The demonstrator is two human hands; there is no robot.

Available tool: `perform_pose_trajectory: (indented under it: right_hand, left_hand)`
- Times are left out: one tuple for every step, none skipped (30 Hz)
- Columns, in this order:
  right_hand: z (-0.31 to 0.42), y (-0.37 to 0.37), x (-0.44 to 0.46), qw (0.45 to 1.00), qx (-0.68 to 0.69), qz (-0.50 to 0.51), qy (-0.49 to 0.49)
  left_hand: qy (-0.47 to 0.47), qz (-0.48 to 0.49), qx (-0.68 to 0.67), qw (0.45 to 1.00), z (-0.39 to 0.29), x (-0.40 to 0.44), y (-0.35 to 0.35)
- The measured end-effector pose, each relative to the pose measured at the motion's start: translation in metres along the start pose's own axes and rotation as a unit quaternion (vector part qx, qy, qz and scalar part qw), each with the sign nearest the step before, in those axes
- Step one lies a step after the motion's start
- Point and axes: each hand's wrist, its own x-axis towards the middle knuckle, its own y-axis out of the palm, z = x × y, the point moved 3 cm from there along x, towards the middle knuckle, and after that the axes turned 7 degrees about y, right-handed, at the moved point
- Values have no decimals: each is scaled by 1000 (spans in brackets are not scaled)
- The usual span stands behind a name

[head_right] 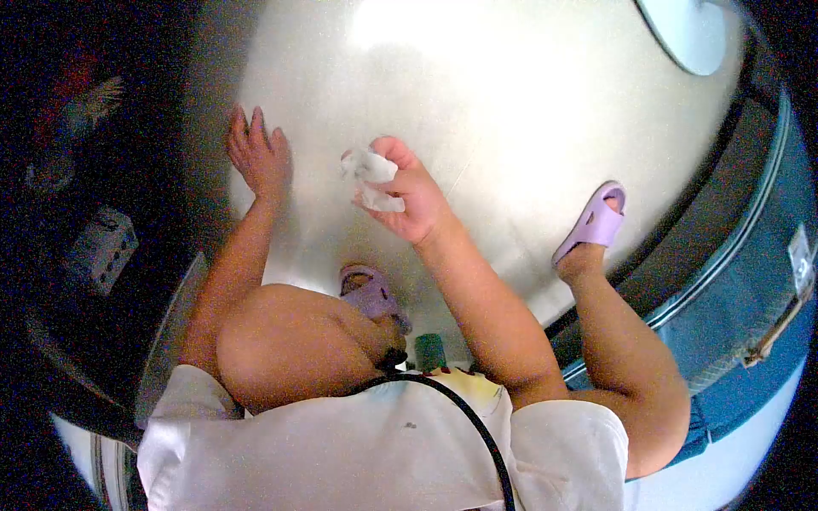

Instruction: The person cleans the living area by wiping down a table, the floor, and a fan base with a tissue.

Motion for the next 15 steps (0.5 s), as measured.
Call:
perform_pose_trajectory:
  right_hand:
    - [2,3,1,1000,7,-8,1]
    - [7,5,-2,1000,14,-17,1]
    - [12,7,-1,1000,7,-14,4]
    - [19,8,1,1000,-29,-8,-6]
    - [24,11,3,998,-63,3,-12]
    - [29,14,7,998,-69,9,-2]
    - [39,22,12,995,-97,19,-10]
    - [47,30,17,992,-125,27,-15]
    - [54,36,20,991,-128,32,-2]
    - [60,42,30,985,-170,30,-26]
    - [64,50,39,976,-211,30,-44]
    - [63,57,49,975,-217,40,-15]
    - [62,63,54,966,-253,62,-2]
    - [58,69,57,955,-285,84,11]
    - [50,73,58,953,-285,95,44]
  left_hand:
    - [-1,6,-8,1000,0,-2,3]
    - [-1,13,-16,1000,-3,-2,5]
    - [-6,7,-16,1000,-7,2,4]
    - [-1,23,-24,999,-11,5,5]
    - [3,38,-27,999,-14,6,2]
    - [-7,31,-21,999,-12,5,0]
    - [4,26,-47,999,-12,7,0]
    - [13,24,-72,997,-12,6,-1]
    - [2,21,-64,998,-15,6,-3]
    - [8,30,-123,992,-13,6,-5]
    - [10,38,-179,983,-11,1,-11]
    - [-17,31,-165,986,-16,-1,-27]
    - [-106,83,-395,909,-33,-1,-44]
    - [-183,114,-602,769,-52,-4,-61]
    - [-209,95,-591,773,-68,-7,-84]
